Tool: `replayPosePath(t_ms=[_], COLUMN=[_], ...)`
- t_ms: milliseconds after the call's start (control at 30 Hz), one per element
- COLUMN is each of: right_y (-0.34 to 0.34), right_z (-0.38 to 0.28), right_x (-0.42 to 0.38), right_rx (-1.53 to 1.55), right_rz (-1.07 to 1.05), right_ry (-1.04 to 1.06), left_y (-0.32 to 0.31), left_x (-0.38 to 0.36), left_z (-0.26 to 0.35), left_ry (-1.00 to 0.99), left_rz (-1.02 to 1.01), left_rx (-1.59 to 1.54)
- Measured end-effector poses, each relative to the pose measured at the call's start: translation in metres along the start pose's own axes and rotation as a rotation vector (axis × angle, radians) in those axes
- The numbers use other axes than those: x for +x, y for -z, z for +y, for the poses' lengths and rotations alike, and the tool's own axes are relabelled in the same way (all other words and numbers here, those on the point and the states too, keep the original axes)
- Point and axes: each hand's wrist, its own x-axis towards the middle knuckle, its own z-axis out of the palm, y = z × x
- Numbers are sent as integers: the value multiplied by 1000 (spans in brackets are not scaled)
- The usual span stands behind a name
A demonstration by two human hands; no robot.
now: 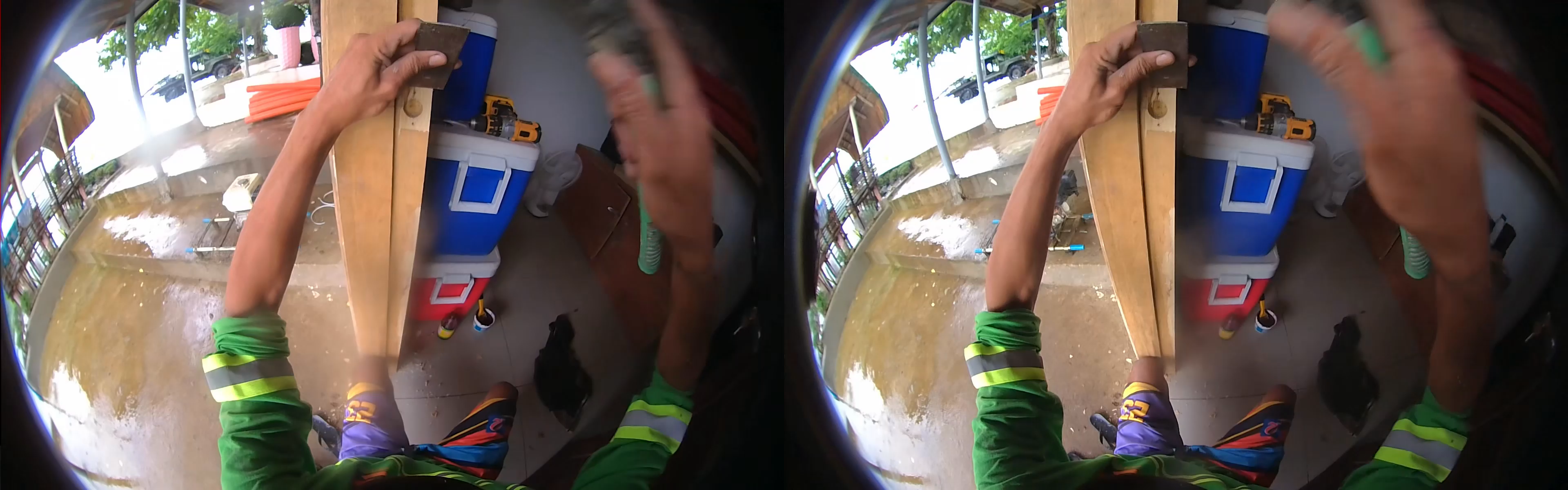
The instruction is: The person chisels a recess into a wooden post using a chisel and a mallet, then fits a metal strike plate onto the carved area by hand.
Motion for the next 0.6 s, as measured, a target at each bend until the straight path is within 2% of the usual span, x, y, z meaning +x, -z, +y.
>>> replayPosePath(t_ms=[67,167,267,367,467,600], right_y=[-5,3,11,9,18,20], right_z=[1,-1,-3,-3,-4,-7], right_x=[8,19,28,36,43,43], right_rx=[3,33,55,69,84,103], right_rz=[-40,-84,-119,-150,-173,-185], right_ry=[-27,-81,-119,-145,-181,-210], left_y=[0,-7,4,9,10,9], left_x=[-1,5,9,7,8,7], left_z=[0,-9,-3,4,4,5], left_ry=[-6,-127,61,-23,77,94], left_rz=[5,139,-37,-32,-77,-94], left_rx=[-1,-175,-338,-123,-182,-321])
